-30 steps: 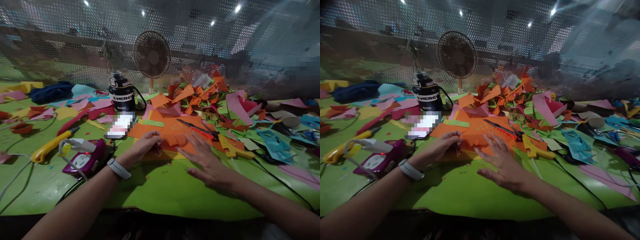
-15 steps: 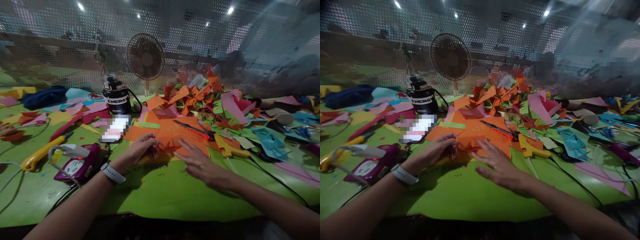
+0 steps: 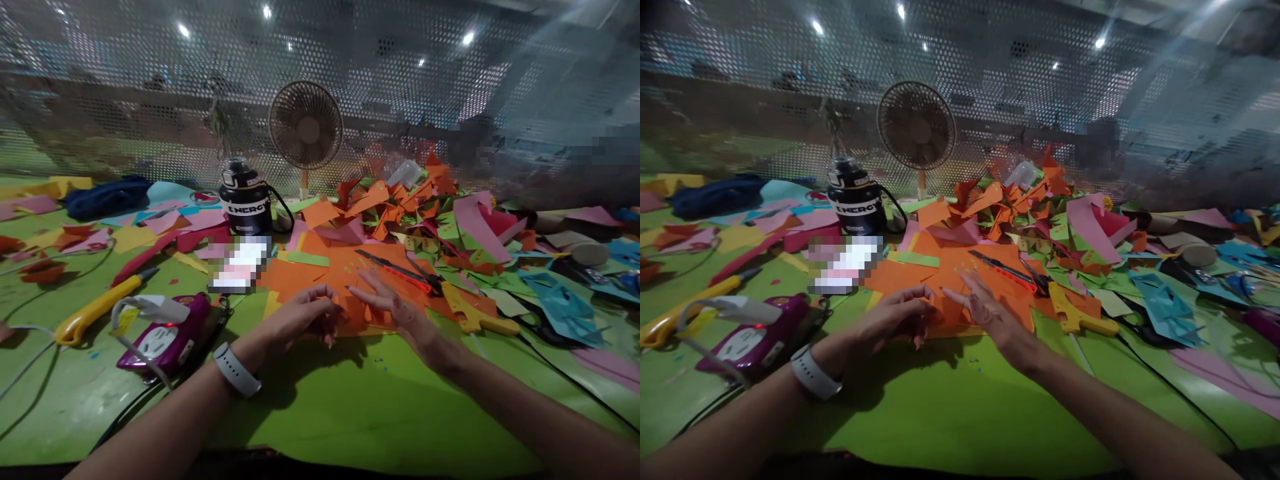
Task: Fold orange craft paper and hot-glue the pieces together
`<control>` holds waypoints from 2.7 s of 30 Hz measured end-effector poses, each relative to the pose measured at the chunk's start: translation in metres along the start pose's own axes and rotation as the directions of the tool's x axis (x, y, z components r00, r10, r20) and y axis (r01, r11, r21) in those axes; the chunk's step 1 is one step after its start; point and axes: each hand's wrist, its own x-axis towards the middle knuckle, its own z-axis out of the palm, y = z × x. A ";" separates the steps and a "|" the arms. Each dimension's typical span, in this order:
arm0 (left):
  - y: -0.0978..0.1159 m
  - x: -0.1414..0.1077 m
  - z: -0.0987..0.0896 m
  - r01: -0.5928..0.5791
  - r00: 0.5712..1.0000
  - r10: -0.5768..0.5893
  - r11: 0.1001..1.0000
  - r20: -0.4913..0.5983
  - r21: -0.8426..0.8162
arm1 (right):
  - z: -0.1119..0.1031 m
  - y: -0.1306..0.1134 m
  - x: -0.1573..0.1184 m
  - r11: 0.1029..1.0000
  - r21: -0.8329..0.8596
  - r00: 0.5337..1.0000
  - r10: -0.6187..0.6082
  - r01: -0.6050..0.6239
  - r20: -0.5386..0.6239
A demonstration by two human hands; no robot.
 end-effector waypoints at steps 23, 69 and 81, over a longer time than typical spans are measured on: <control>0.002 -0.006 0.000 0.004 0.995 -0.004 1.000 0.095 0.001 | 0.008 0.000 0.001 1.000 -0.001 0.999 -0.028 0.028 0.040; -0.003 -0.011 0.010 -0.031 0.993 0.003 0.970 0.117 0.239 | 0.015 -0.004 0.007 0.988 0.152 0.983 0.030 -0.003 -0.179; 0.006 -0.016 0.010 -0.071 0.997 0.046 0.908 0.069 0.413 | 0.006 -0.008 0.007 0.988 0.148 0.992 0.048 -0.030 -0.121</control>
